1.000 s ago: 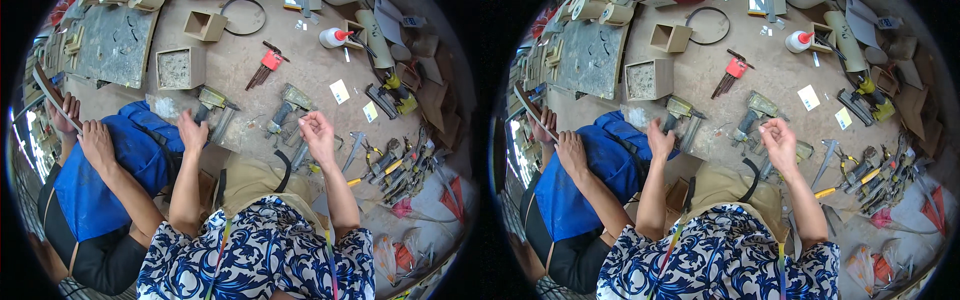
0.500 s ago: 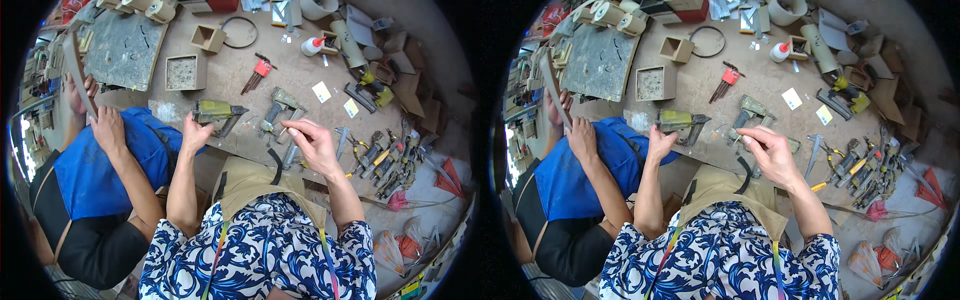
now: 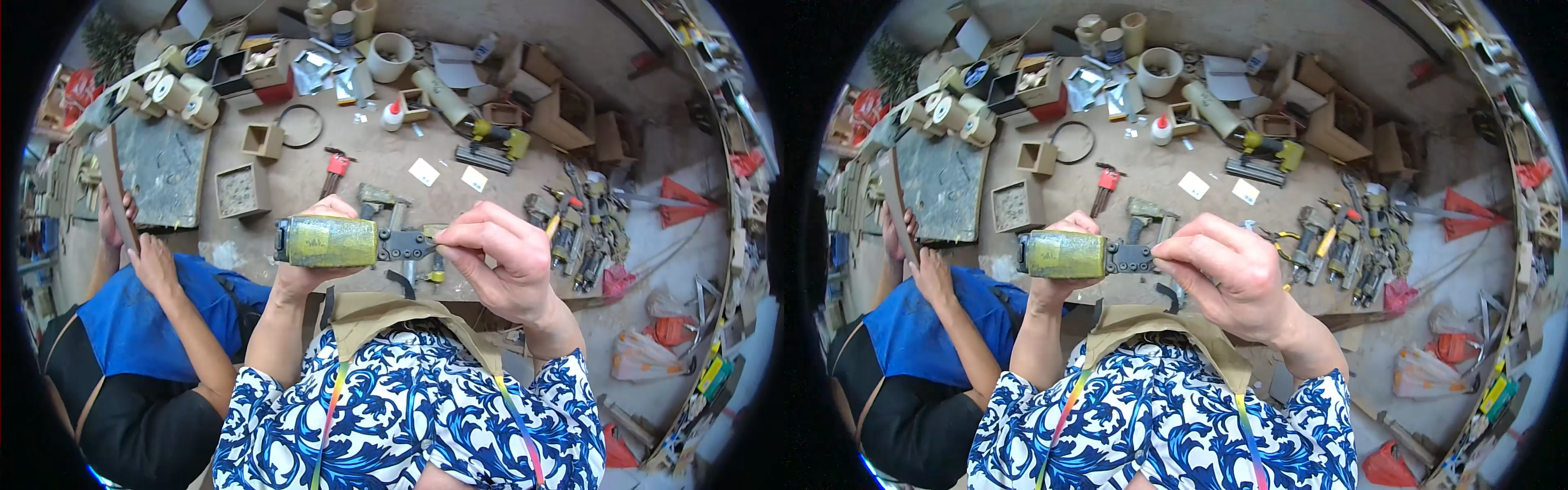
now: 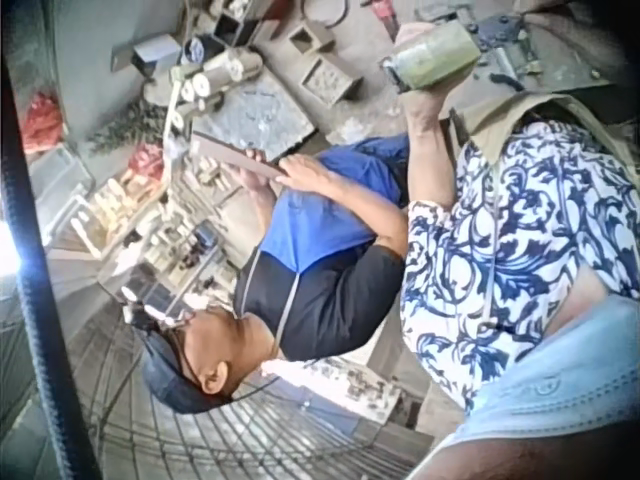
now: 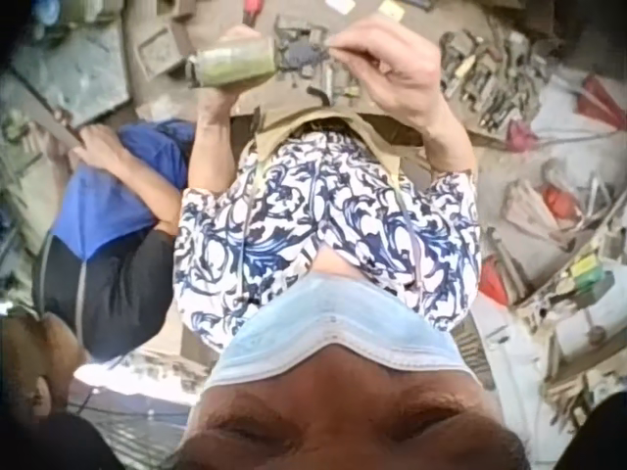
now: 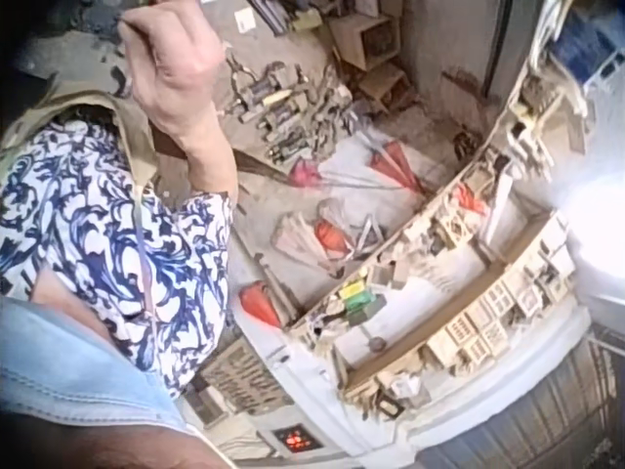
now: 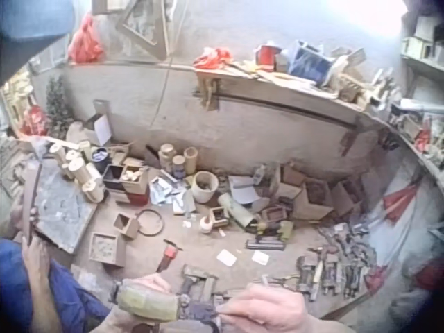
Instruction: Assemble small components using tools at a workbench in a workshop.
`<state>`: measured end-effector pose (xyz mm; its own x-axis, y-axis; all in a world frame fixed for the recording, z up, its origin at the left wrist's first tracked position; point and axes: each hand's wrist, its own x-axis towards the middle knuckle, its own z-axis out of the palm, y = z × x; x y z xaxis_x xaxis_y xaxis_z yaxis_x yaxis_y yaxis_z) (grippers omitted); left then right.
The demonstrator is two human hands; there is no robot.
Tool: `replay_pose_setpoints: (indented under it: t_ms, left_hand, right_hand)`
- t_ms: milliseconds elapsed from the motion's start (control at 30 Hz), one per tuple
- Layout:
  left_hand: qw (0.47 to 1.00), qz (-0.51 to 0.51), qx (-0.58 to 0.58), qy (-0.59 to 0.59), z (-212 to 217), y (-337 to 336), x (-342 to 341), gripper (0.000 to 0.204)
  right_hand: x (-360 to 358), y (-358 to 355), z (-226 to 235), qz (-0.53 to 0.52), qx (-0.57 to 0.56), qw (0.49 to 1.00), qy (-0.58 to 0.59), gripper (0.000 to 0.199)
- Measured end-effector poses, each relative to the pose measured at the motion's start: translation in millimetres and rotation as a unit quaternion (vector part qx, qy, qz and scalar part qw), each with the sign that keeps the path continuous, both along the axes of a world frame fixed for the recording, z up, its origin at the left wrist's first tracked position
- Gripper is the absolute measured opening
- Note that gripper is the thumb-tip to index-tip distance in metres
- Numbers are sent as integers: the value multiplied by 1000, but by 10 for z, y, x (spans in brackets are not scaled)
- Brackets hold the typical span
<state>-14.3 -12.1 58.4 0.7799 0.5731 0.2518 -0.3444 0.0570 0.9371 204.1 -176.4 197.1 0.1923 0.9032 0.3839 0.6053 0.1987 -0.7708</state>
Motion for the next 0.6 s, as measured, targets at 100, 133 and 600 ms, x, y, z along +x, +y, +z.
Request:
replay_pose_setpoints:
  t_ms: [100,133,600]
  left_hand:
    - [998,6,-56,21,21,-72,105,50]
    - [999,2,-31,20,17,-78,139,51]
    - [996,2,83,44,95,-160,235,50]
  right_hand:
    - [7,-168,16,-26,-11,1000,-9,15]
    - [6,-214,14,-43,-14,999,-8,15]
    - [71,-274,-104,-101,-45,994,0,10]
